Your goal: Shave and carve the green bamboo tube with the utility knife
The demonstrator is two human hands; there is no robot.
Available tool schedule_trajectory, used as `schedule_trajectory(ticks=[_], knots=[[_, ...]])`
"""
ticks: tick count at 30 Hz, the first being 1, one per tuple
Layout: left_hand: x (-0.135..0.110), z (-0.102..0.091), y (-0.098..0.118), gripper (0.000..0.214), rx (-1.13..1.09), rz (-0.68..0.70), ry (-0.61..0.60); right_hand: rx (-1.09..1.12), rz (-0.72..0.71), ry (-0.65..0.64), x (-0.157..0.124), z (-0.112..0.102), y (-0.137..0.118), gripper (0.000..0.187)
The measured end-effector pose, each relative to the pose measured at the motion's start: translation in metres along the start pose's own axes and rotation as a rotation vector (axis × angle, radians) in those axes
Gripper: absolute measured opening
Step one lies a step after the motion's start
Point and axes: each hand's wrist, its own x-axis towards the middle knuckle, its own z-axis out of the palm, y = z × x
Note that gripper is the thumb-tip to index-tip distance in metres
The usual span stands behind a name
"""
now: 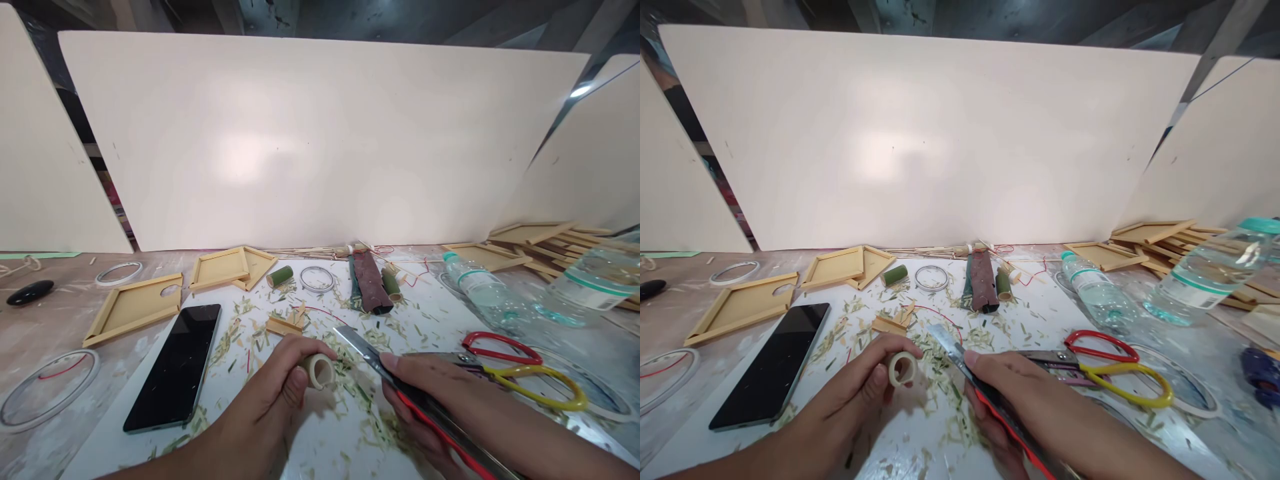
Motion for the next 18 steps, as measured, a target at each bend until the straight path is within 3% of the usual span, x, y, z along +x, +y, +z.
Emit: schedule_trajectory(ticks=[4,7,10,14,18], knots=[[0.002,0.002,-0.007,0.043,-0.064,0.021,-0.010,-0.443,-0.233,0.201,0.010,0.001,0.012,0.049],[0.003,0.007,-0.012,0.048,-0.238,-0.026,-0.070,-0.540,-0.380,0.326,0.016,0.002,0.026,0.027],[0.006,0.012,-0.013,0.056,-0.287,-0.104,-0.072,-0.577,-0.604,0.451,0.017,0.005,0.034,0.024],[0.009,0.016,-0.014,0.062,-0.293,-0.177,-0.087,-0.641,-0.941,0.346,0.014,0.013,0.034,0.032],[0.009,0.017,-0.020,0.060,-0.301,-0.209,-0.131,-0.669,-1.064,0.309,0.013,0.017,0.031,0.037]])
